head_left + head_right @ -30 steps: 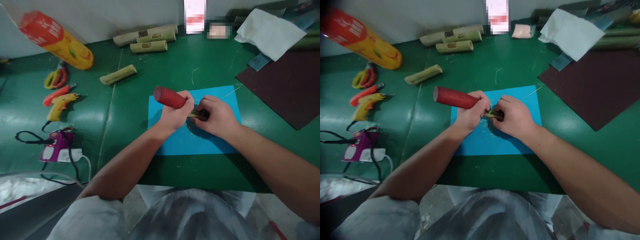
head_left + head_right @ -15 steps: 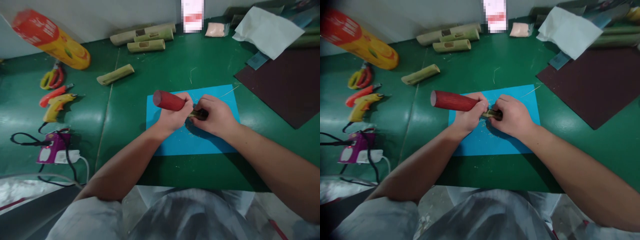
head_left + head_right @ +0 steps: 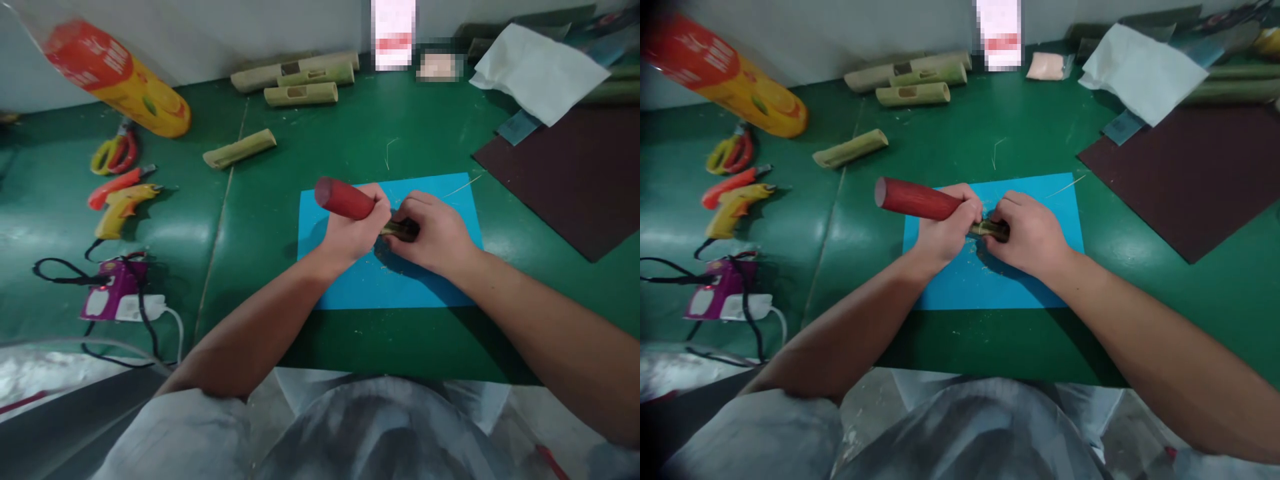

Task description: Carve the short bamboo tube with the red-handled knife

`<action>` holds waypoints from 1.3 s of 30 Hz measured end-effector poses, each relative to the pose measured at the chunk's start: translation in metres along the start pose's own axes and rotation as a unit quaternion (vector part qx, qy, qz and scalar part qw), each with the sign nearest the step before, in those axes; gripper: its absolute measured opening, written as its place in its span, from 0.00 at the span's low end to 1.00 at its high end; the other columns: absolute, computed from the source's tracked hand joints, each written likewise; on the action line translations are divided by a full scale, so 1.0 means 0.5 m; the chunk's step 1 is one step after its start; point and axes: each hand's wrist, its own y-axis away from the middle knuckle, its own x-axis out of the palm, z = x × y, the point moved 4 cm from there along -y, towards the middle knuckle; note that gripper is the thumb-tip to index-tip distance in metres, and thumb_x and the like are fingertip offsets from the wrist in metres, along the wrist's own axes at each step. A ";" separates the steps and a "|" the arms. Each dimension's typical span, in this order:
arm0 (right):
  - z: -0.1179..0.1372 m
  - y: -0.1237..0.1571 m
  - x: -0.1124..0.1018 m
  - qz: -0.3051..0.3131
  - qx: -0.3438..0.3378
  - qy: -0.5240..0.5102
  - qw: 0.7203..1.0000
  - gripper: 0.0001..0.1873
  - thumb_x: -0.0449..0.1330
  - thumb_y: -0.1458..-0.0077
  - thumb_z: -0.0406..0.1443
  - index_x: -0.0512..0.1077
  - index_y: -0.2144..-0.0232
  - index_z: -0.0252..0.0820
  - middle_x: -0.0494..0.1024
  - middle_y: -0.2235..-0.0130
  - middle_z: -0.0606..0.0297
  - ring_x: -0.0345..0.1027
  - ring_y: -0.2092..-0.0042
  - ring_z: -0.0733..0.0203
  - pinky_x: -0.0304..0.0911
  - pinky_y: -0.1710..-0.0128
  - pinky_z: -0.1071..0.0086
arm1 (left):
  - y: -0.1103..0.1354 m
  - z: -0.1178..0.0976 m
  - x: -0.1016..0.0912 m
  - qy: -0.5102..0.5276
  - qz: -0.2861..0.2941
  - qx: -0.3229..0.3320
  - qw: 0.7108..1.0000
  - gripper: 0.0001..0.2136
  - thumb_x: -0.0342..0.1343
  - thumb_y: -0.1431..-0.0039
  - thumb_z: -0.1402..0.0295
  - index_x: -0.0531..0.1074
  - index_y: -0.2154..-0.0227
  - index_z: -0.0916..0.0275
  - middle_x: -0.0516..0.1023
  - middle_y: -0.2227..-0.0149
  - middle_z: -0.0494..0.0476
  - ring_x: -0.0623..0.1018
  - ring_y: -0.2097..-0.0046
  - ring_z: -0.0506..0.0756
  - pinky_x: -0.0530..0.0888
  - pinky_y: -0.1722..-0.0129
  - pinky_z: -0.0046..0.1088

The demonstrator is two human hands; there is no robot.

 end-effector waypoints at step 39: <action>0.010 0.002 -0.002 0.029 0.014 0.002 0.999 0.11 0.68 0.46 0.36 0.67 0.69 0.48 0.75 0.64 0.62 0.67 0.61 0.53 0.58 0.63 0.60 | -0.002 -0.001 -0.005 -0.018 0.050 -0.009 0.999 0.12 0.57 0.42 0.65 0.65 0.79 0.57 0.66 0.77 0.50 0.67 0.72 0.52 0.67 0.70 0.31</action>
